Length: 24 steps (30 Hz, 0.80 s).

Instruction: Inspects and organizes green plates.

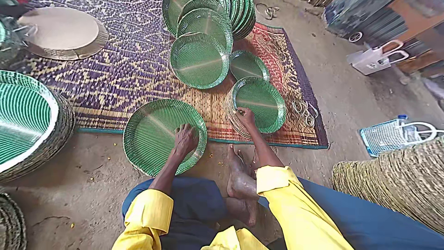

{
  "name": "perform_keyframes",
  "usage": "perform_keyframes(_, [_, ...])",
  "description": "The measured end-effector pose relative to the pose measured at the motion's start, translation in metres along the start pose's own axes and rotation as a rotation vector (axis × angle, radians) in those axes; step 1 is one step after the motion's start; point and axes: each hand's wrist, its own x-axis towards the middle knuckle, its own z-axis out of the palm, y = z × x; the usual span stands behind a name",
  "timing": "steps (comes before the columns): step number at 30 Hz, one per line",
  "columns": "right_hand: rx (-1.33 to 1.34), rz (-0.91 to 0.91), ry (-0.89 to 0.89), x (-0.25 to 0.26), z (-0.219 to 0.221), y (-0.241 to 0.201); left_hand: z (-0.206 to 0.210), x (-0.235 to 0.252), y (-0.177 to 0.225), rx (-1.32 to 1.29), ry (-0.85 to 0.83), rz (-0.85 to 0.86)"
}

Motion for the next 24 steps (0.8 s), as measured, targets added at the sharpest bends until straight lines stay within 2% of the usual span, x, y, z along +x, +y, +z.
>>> perform_keyframes(13, [-0.046,-0.059,-0.006,-0.007,-0.007,0.002,0.001,-0.002,0.001,0.026,-0.020,0.003])
perform_keyframes(18, [0.126,0.014,-0.027,-0.002,-0.009,0.004,0.000,-0.004,0.002,0.019,-0.027,0.004])
perform_keyframes(24, [0.243,0.205,-0.062,0.020,-0.009,0.007,-0.004,-0.005,0.004,0.025,-0.040,-0.006])
